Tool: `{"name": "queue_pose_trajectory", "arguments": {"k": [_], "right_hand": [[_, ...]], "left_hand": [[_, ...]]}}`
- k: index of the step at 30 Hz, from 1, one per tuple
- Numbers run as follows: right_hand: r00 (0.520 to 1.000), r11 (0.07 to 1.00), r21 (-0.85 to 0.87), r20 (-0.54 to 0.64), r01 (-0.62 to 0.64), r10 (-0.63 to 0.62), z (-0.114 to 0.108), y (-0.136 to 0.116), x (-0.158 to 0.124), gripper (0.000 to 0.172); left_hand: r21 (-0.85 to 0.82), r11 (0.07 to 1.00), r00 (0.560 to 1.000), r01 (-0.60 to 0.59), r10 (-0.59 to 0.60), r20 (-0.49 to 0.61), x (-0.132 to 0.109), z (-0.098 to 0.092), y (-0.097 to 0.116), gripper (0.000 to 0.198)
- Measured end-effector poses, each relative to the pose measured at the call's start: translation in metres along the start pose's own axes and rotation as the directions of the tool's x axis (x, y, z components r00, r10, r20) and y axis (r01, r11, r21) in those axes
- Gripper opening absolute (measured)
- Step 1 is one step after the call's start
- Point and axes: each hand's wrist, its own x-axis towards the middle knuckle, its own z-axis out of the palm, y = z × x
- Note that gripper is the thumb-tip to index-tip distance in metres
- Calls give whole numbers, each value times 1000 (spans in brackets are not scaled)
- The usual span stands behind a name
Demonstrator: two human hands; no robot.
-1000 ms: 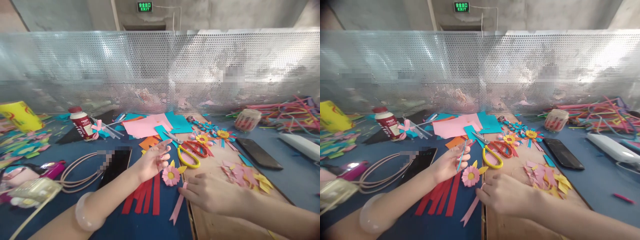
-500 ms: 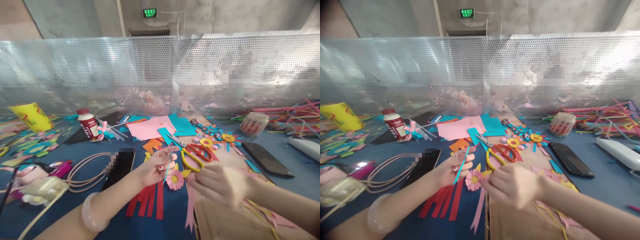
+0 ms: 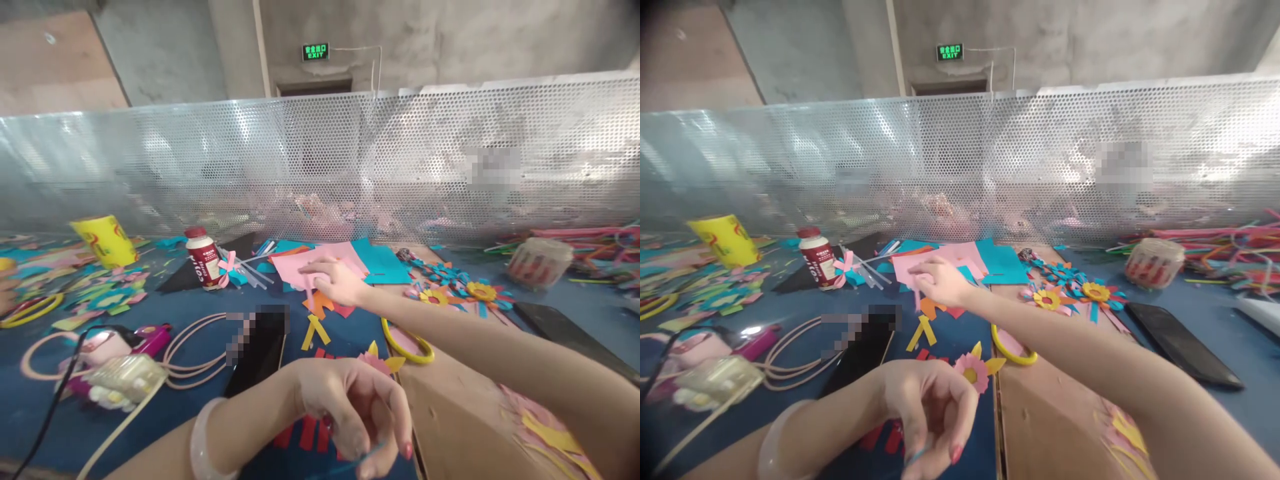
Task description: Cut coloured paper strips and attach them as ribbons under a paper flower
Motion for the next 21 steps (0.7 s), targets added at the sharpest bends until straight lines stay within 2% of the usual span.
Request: {"name": "queue_pose_trajectory", "arguments": {"k": [3,6,9,12,16,18,21], "right_hand": [[983,997,68,178,31,-43,27,-11,35,47],[948,995,22,304,95,-97,42,-10,57,48],[923,986,-81,369,145,-106,52,1,68,53],[905,960,-180,407,213,-124,59,12,69,55],[877,889,-291,434,354,-207,61,16,68,67],[815,803,-310,474,509,-333,53,16,71,71],[676,624,-307,519,718,-523,28,19,83,63]], "left_hand": [[27,998,997,-58,57,53,0,-7,-3,33],[39,998,997,-53,50,63,0,-14,-6,39],[50,999,998,-9,6,62,0,-20,-8,48],[107,994,999,32,-33,13,-3,-21,-7,60],[145,985,990,95,-78,-120,-8,-11,0,54],[129,984,976,126,-100,-192,-9,-6,3,54],[122,987,970,109,-78,-232,-9,-3,4,52]]}}
